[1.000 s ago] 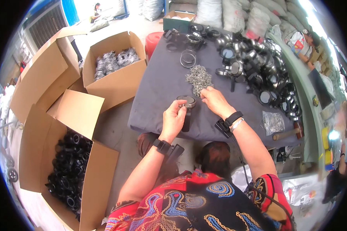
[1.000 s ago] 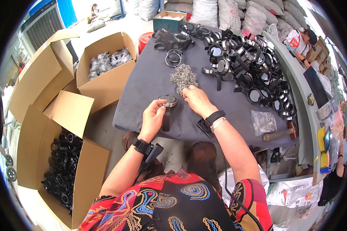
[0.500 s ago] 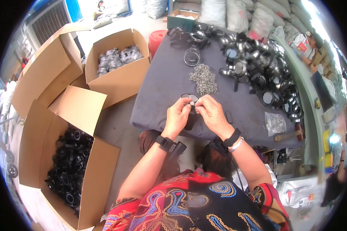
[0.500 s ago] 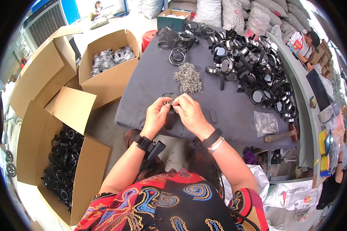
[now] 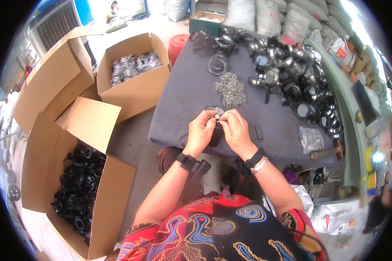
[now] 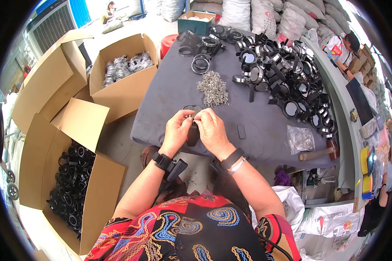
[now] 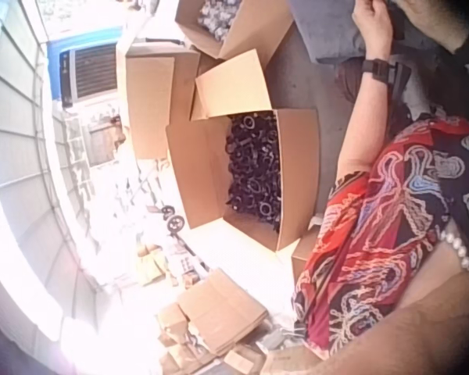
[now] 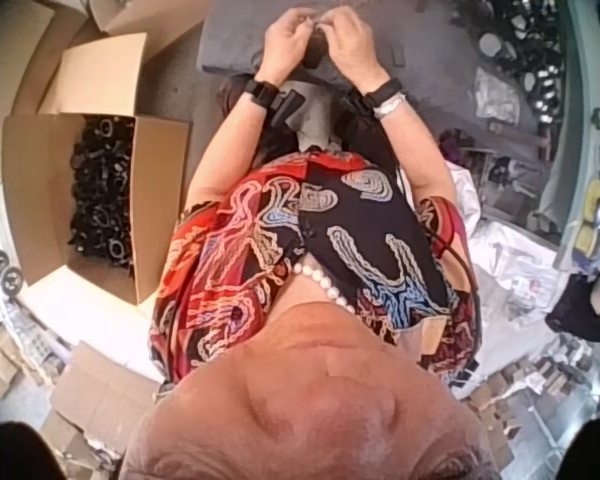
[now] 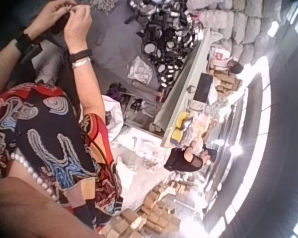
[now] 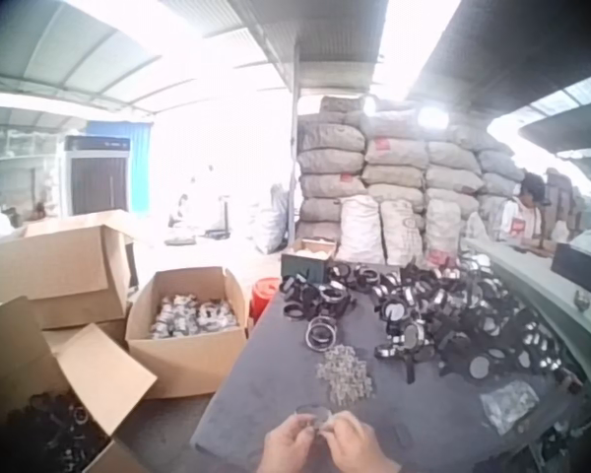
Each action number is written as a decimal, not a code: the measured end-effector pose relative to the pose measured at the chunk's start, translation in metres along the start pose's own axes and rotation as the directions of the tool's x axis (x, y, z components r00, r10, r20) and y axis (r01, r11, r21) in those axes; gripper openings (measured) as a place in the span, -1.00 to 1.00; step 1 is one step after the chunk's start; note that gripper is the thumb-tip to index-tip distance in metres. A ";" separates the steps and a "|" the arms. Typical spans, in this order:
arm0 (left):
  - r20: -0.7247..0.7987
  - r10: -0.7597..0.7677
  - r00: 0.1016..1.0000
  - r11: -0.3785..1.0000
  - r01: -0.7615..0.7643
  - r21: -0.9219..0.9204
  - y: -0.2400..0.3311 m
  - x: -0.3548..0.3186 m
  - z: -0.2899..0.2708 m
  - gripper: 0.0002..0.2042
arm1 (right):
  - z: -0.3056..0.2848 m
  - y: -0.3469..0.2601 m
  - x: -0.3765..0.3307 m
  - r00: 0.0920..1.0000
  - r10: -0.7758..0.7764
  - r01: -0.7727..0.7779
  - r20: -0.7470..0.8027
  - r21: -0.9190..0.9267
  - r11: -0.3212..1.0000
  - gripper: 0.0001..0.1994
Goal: Assembling rubber seals and plastic frames for gas masks or industrial masks.
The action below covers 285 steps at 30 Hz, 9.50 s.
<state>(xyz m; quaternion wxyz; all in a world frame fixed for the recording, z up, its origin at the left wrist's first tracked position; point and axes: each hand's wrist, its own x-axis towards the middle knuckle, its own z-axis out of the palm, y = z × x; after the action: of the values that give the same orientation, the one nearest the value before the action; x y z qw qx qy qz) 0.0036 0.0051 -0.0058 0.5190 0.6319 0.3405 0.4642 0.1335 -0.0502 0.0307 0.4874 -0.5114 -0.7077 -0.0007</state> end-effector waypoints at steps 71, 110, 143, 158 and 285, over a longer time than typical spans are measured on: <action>0.061 -0.282 0.957 0.915 0.288 -0.282 0.016 0.007 0.001 -0.79 | -0.111 0.023 -0.042 0.763 0.635 -0.646 0.119 0.129 0.752 -0.93; 0.102 -0.243 0.965 0.931 0.261 -0.255 0.007 0.012 -0.003 -0.79 | 0.003 0.027 0.010 0.808 0.542 -0.546 0.229 0.637 0.544 -0.87; 0.128 -0.386 0.913 0.904 0.403 -0.146 0.052 0.005 -0.019 -0.92 | -0.098 0.053 -0.035 0.810 0.546 -0.440 0.216 -0.393 0.807 -0.66; 0.269 -0.466 0.843 0.838 0.518 -0.173 0.035 0.030 -0.024 -0.96 | -0.032 0.019 0.000 0.966 0.171 -0.220 0.196 0.267 0.938 -0.84; -0.389 -0.285 0.876 0.755 0.455 0.472 -0.094 -0.106 -0.275 -0.81 | -0.157 0.101 -0.587 0.039 0.993 -0.766 -0.112 -0.642 -0.042 -0.68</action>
<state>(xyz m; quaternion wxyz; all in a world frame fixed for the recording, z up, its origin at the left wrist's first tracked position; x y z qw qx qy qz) -0.2863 0.0232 -0.1138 0.3410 0.5967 0.6515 0.3213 0.3157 -0.5050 -0.3426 0.0364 -0.9470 -0.2268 0.2244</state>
